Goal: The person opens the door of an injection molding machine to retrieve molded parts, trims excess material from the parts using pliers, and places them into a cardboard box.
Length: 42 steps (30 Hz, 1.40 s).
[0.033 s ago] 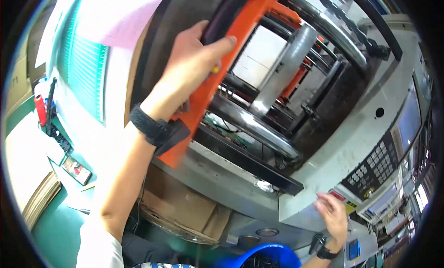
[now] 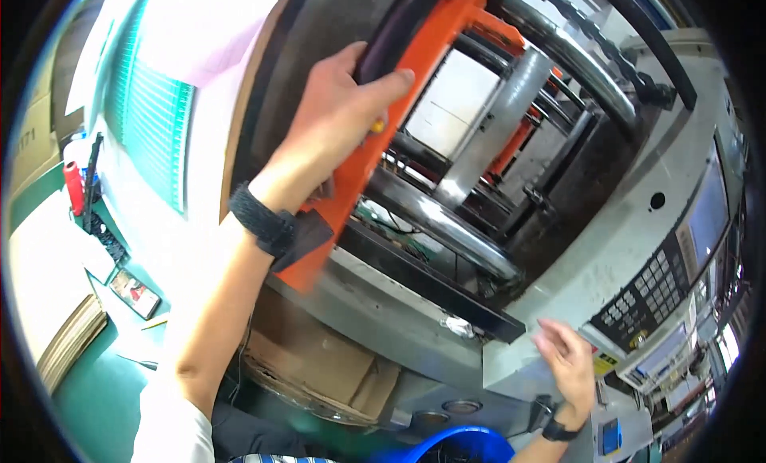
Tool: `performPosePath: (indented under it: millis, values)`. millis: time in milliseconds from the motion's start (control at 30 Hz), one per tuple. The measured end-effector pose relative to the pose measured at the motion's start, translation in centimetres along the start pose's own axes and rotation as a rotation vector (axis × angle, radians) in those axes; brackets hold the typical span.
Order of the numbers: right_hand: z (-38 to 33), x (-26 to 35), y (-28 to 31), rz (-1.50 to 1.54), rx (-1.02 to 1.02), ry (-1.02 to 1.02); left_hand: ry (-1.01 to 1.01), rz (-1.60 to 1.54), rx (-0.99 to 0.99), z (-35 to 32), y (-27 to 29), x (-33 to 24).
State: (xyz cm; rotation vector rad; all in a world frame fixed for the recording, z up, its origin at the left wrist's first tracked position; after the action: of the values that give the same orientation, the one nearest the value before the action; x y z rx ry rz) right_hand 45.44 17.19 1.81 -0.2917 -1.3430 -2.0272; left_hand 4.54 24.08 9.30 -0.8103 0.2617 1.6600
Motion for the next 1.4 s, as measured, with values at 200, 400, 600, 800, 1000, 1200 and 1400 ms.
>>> performPosePath:
  millis: [200,400,600,800,1000,1200,1400]
  values:
    - [22.5,8.9,-9.8,0.345,0.036,0.403,0.094,0.009,0.003,-0.3,0.9,-0.4]
    - [45.6,4.1,-15.0,0.494,-0.130,0.171,0.080,-0.025,0.011,0.4,-0.2,0.3]
    - [57.9,0.1,-22.6,0.549,-0.143,0.302,-0.030,-0.080,-0.044,0.5,1.0,0.1]
    - [51.3,27.8,-49.6,0.831,0.224,0.448,-0.301,-0.014,-0.054,0.9,-0.1,0.3]
    - [39.5,39.2,-60.9,1.034,0.564,0.578,-0.307,-0.049,-0.124,0.5,-0.4,-0.7]
    - [43.4,32.3,-61.2,1.103,0.593,0.532,-0.256,-0.011,-0.119,0.6,0.2,-0.5]
    - [48.1,24.0,-54.2,1.140,0.559,0.492,-0.200,-0.025,-0.090,0.5,0.3,-0.2]
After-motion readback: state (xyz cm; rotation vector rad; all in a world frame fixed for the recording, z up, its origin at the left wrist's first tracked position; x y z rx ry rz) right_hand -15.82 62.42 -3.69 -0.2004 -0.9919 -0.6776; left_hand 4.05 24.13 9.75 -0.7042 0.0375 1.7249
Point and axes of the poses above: each hand's wrist, its own z-axis towards the middle knuckle, its own y-axis out of the back of the hand, x = y × z, the point moved 7 cm from there along z, towards the middle knuckle, and after that the axes turned 7 degrees about y, right-handed, at the moved point
